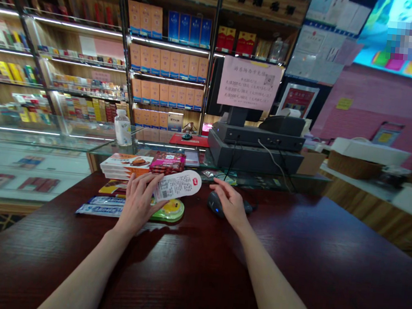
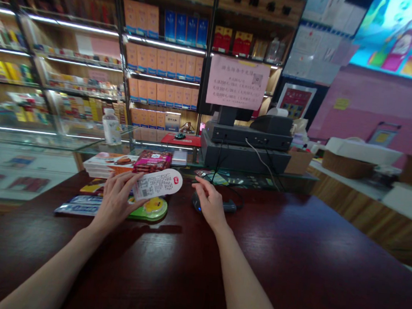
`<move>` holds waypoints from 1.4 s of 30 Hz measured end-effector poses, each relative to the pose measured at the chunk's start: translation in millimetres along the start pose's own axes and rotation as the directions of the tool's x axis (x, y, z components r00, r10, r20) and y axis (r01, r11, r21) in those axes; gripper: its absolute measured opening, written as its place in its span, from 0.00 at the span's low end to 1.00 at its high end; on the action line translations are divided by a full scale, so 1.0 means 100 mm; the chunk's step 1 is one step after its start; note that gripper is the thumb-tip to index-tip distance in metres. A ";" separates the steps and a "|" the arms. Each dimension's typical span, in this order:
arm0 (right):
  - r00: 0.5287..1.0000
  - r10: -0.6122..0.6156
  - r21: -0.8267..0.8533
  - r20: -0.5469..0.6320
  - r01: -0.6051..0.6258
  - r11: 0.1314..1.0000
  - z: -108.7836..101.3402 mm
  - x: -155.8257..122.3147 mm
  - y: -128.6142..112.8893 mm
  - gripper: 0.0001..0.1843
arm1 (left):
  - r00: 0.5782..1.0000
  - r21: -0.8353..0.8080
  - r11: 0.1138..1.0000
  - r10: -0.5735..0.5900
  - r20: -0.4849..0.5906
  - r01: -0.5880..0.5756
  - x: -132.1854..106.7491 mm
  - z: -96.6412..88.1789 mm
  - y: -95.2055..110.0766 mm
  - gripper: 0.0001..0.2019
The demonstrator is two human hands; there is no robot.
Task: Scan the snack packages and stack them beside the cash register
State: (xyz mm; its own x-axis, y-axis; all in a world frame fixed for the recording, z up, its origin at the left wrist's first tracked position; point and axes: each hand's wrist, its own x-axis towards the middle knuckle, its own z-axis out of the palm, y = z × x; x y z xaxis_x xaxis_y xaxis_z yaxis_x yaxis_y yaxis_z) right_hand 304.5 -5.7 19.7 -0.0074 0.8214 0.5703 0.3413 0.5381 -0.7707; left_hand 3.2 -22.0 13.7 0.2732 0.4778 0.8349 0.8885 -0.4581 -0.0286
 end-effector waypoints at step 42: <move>0.894 0.012 -0.318 0.447 0.146 0.937 -0.42 -0.09 -0.02 0.33 | 0.999 0.107 0.994 -0.005 0.049 0.000 -0.08 -0.02 -0.10 0.37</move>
State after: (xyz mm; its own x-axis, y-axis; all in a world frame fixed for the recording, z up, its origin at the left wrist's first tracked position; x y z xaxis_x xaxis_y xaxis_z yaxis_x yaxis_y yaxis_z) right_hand 343.1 -21.6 28.2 -0.4226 0.8257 0.3737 0.6173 0.5641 -0.5483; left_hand -8.8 -22.7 8.1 0.2866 0.5160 0.8072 0.9227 -0.3754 -0.0876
